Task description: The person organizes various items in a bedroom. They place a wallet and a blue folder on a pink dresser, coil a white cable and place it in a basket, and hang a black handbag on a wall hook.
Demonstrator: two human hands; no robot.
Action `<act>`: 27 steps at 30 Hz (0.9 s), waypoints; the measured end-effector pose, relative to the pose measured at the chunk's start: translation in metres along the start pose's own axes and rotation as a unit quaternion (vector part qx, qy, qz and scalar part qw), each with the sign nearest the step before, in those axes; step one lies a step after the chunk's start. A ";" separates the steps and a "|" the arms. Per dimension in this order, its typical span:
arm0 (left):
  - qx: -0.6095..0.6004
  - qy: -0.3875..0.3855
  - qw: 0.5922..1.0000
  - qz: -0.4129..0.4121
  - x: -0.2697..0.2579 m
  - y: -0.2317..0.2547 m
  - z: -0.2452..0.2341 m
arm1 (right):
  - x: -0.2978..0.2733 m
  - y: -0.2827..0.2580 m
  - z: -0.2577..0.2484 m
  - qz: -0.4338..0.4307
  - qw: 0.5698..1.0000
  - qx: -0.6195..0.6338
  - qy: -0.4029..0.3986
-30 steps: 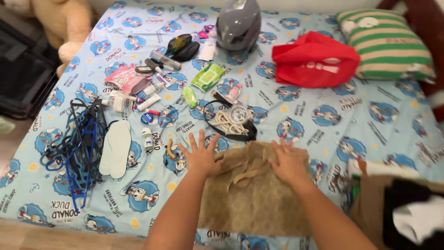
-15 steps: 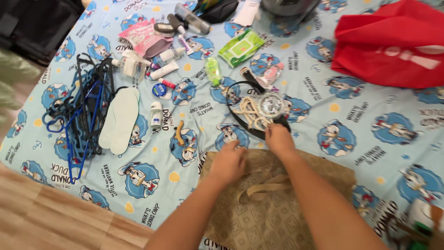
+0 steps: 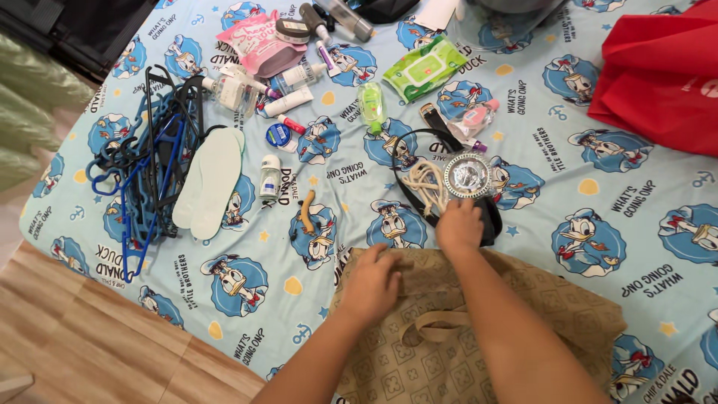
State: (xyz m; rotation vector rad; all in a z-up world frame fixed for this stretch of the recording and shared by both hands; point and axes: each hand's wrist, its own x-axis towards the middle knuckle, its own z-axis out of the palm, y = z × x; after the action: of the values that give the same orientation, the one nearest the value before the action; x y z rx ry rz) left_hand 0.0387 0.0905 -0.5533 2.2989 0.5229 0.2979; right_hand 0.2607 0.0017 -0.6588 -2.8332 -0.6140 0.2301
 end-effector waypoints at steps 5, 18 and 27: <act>-0.018 -0.032 0.998 -0.049 0.006 0.001 -0.001 | 0.000 0.014 0.006 -0.041 0.997 0.066 -0.029; -0.177 0.143 0.968 0.102 0.094 0.076 -0.002 | -0.071 0.024 -0.148 -0.195 0.924 0.260 0.200; -0.504 -0.233 0.830 -0.051 0.143 0.190 -0.004 | -0.120 0.048 -0.266 -0.114 0.917 0.295 0.243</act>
State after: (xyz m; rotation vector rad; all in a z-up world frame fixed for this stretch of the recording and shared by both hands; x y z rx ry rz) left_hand 0.2176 0.0373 -0.4061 1.2236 0.1490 -0.0618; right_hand 0.2245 -0.1432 -0.4036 -2.0944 -0.6206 -0.2820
